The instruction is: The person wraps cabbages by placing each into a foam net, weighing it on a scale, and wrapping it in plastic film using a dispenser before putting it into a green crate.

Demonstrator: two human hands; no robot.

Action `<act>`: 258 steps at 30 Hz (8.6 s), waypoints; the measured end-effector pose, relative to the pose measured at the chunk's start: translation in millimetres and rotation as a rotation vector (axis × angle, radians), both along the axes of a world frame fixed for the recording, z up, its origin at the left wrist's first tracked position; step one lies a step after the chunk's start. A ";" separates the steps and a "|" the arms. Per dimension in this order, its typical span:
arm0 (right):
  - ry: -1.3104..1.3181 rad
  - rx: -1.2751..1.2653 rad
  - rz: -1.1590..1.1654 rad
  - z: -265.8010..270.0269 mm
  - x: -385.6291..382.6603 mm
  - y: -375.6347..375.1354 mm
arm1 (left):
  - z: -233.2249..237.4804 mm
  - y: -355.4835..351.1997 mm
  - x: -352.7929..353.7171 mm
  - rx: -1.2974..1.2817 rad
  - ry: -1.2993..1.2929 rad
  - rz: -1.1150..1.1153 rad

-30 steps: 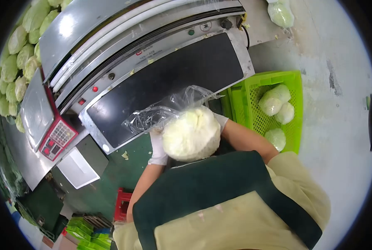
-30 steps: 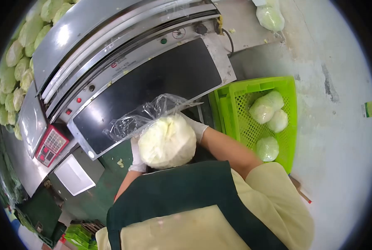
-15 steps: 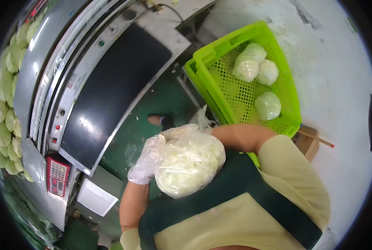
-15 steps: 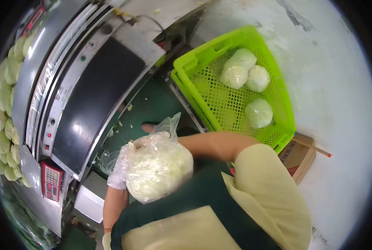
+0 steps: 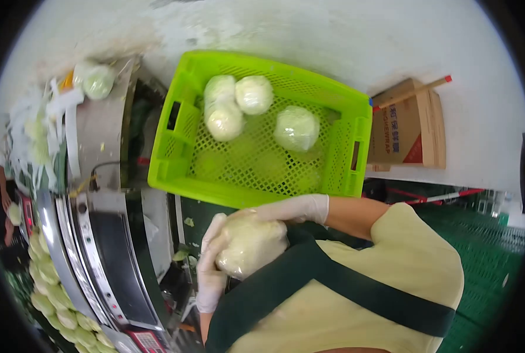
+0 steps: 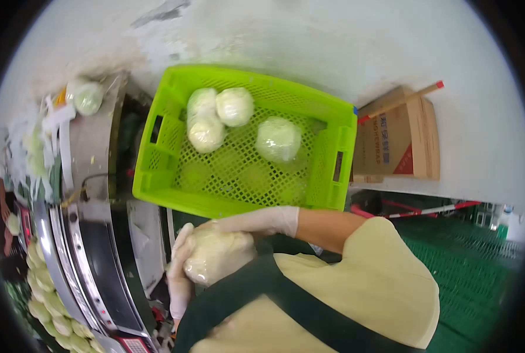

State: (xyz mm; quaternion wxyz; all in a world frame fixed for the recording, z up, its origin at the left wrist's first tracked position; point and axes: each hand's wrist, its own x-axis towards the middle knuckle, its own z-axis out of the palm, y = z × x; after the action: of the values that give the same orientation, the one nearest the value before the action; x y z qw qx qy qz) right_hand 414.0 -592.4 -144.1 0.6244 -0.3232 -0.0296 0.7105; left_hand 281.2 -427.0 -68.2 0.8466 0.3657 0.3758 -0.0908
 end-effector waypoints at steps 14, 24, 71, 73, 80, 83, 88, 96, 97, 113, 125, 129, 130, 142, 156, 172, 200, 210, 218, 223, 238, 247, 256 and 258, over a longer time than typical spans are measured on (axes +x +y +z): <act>0.228 -0.454 -1.025 -93.4 21.1 -149.8 | -188.4 -54.2 170.3 0.973 -0.448 -1.040; 0.316 -0.326 -1.483 -99.0 29.1 -146.9 | -243.2 -103.6 251.4 0.359 -0.525 -0.660; -2.009 0.120 0.108 35.2 149.4 792.1 | 147.5 457.9 46.4 1.838 -0.245 -0.496; -2.111 -0.062 0.183 20.7 153.2 826.3 | 113.7 554.9 43.5 1.810 0.001 -0.178; -2.602 0.339 -0.206 -42.0 137.7 813.5 | -87.1 850.5 46.7 1.694 0.333 0.130; -2.294 0.385 -0.184 -48.5 148.2 806.6 | -103.4 852.3 97.7 2.097 0.412 0.011; -2.140 0.388 -0.230 -56.1 150.4 812.3 | -119.7 865.7 100.3 1.598 0.227 0.087; -1.439 0.423 -0.169 0.6 166.7 824.2 | -33.5 781.6 52.1 0.978 -0.151 0.608; -1.463 0.507 -0.196 11.9 175.5 820.0 | -7.0 764.2 41.9 0.969 -0.218 0.654; -0.461 0.237 -0.274 96.2 191.6 587.3 | 90.3 396.2 -498.0 1.354 0.823 1.146; -0.540 0.156 -0.488 161.1 93.5 477.7 | 60.5 374.0 -570.4 1.107 0.930 0.698; -0.552 0.116 -0.594 165.5 73.9 438.4 | 58.8 377.8 -590.9 1.141 0.875 0.616; -0.552 0.099 -0.627 164.4 73.5 431.7 | 56.2 379.1 -595.5 1.135 0.860 0.611; -0.574 0.114 -0.697 150.1 69.8 392.3 | 38.0 370.3 -610.9 1.336 0.768 0.619; -0.940 0.465 0.066 148.6 -51.9 526.6 | 3.3 400.8 -562.3 1.304 0.436 0.899; -1.756 0.653 0.088 100.6 -85.2 597.3 | 43.7 470.0 -243.1 1.272 -0.134 0.386; -2.101 0.108 0.088 63.0 -59.2 521.8 | -16.0 356.7 -275.4 1.580 0.782 0.622; -0.786 0.138 0.350 74.2 -9.3 395.2 | 18.9 236.7 -326.6 0.140 -0.031 0.924; -0.350 0.804 -0.139 170.6 -17.8 376.8 | 134.8 259.2 -361.2 1.240 -0.121 1.121; -0.849 0.904 -0.297 186.7 -14.7 617.0 | 120.9 461.7 -290.5 1.572 0.149 1.226; -1.235 0.520 0.844 71.0 -3.4 660.1 | 6.1 512.9 -292.3 0.882 0.068 0.466; -1.515 0.710 0.691 113.9 -36.4 611.0 | 24.6 467.0 -272.4 0.859 -0.100 0.400; -1.927 0.626 0.059 132.8 -44.9 611.0 | 8.0 466.1 -269.7 0.995 -0.038 0.464; -2.170 0.623 -0.205 136.7 -54.1 615.3 | 9.2 467.8 -269.2 1.002 -0.035 0.456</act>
State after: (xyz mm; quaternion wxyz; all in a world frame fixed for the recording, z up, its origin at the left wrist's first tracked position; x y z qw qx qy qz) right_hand 359.9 22.9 -7.4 0.3774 -0.5999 -0.7045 -0.0382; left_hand 12.1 40.8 -59.0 0.5732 0.6350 0.4284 0.2910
